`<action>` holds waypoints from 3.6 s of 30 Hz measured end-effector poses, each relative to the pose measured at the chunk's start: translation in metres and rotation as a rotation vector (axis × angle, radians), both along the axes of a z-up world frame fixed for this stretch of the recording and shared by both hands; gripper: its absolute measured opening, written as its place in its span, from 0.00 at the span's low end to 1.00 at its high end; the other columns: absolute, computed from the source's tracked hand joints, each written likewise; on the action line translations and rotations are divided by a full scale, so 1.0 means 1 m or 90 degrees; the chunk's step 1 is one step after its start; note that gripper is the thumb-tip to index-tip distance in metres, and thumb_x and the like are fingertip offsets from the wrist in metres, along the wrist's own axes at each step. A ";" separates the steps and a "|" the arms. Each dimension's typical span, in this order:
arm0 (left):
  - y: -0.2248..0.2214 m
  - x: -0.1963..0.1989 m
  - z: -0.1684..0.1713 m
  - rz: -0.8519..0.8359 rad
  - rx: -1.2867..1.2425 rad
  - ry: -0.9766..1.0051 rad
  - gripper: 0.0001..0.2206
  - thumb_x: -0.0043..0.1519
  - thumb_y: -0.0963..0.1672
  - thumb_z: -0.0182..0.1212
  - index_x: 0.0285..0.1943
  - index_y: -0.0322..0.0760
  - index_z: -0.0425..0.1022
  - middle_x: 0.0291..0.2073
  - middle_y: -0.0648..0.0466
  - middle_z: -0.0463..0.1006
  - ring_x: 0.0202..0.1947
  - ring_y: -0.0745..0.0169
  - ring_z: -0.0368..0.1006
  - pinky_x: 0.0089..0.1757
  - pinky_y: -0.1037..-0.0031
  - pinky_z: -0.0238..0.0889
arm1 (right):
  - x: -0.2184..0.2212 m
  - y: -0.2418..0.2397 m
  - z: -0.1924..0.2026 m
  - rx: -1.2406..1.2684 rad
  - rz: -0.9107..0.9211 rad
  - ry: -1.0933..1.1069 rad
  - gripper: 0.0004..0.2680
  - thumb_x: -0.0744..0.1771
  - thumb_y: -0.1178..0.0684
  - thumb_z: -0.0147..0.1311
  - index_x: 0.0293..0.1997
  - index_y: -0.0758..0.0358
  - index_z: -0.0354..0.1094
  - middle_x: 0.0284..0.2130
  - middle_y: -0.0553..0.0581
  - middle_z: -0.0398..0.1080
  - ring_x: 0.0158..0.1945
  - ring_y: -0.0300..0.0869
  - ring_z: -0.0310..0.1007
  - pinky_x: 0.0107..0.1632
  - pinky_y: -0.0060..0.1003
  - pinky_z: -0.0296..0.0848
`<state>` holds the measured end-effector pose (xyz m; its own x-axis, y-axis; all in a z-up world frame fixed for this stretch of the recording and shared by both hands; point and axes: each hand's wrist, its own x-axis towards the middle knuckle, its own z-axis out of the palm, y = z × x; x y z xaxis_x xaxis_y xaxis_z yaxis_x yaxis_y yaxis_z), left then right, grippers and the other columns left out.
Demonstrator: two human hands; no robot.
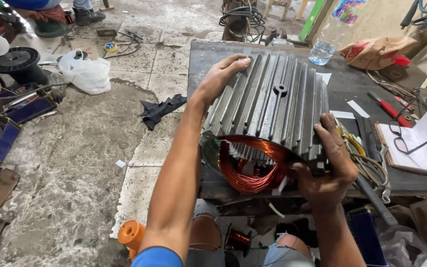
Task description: Compacting copper coils inside an electric motor stator using a hammer and a wooden block to ensure they fit within the housing.
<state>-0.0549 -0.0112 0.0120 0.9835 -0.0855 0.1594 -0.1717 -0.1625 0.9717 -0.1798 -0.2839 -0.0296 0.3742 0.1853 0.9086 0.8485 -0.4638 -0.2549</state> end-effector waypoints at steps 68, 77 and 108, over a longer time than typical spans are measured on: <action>-0.074 -0.185 -0.092 -0.093 0.913 -0.742 0.22 0.70 0.48 0.56 0.68 0.27 0.67 0.57 0.41 0.79 0.61 0.41 0.74 0.67 0.56 0.57 | -0.055 -0.050 -0.050 -0.418 -0.055 -0.137 0.15 0.69 0.63 0.42 0.64 0.74 0.64 0.60 0.69 0.70 0.63 0.56 0.70 0.70 0.50 0.64; -0.073 -0.194 -0.085 -0.048 0.939 -0.721 0.19 0.70 0.43 0.52 0.67 0.26 0.67 0.56 0.41 0.76 0.60 0.43 0.74 0.64 0.58 0.65 | -0.086 -0.095 -0.036 -0.362 -0.062 -0.215 0.19 0.67 0.39 0.57 0.51 0.70 0.75 0.47 0.64 0.78 0.52 0.53 0.79 0.57 0.45 0.76; -0.091 -0.171 -0.091 -0.076 0.809 -0.672 0.09 0.57 0.40 0.55 0.26 0.42 0.81 0.22 0.54 0.76 0.31 0.52 0.77 0.43 0.62 0.71 | -0.009 -0.002 0.035 -1.190 -0.031 0.318 0.13 0.72 0.55 0.36 0.57 0.60 0.69 0.48 0.66 0.76 0.57 0.49 0.77 0.71 0.55 0.62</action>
<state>-0.2263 -0.1019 -0.0787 0.4724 -0.7372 0.4831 -0.6963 -0.6482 -0.3083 -0.1889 -0.2862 0.0059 0.5312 0.6271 -0.5697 0.8469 -0.4115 0.3368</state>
